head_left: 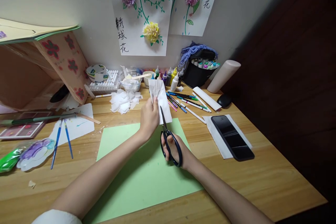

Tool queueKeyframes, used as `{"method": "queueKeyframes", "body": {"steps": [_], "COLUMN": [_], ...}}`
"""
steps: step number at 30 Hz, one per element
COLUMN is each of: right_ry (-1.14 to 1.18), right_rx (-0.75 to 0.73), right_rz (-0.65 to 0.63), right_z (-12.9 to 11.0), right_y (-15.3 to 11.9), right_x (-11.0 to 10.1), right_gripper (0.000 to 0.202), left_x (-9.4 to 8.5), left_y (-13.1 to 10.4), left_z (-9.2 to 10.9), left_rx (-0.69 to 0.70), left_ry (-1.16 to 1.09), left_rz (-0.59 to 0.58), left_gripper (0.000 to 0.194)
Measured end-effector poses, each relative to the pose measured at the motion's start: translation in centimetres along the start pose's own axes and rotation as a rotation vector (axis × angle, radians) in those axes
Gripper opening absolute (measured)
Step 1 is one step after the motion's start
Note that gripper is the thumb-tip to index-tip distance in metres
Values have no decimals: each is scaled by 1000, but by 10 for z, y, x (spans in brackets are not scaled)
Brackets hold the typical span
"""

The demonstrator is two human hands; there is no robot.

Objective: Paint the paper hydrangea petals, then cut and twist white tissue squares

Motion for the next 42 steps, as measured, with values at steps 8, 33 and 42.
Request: {"method": "queueKeyframes", "body": {"steps": [8,33,42], "right_ry": [-5,13,-12], "right_rx": [-10,-21,-15], "right_rz": [32,73,85], "right_z": [-3,14,10], "right_y": [2,5,4], "right_x": [-3,-15,-16], "right_gripper": [71,60,62], "left_x": [6,13,6], "left_y": [-7,-14,-7], "left_z": [0,2,-2], "left_rx": [2,-62,-73], "left_ry": [-8,-136,-113], "left_rz": [-54,-147,-93], "left_gripper": [32,35,31]}}
Point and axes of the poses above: each hand's wrist, its own y-axis towards the middle knuckle, its own x-axis out of the palm, z = x × y, the point moved 4 cm from there along y, towards the middle knuckle, and after that the axes turned 10 degrees about y, right-handed, at the moved point
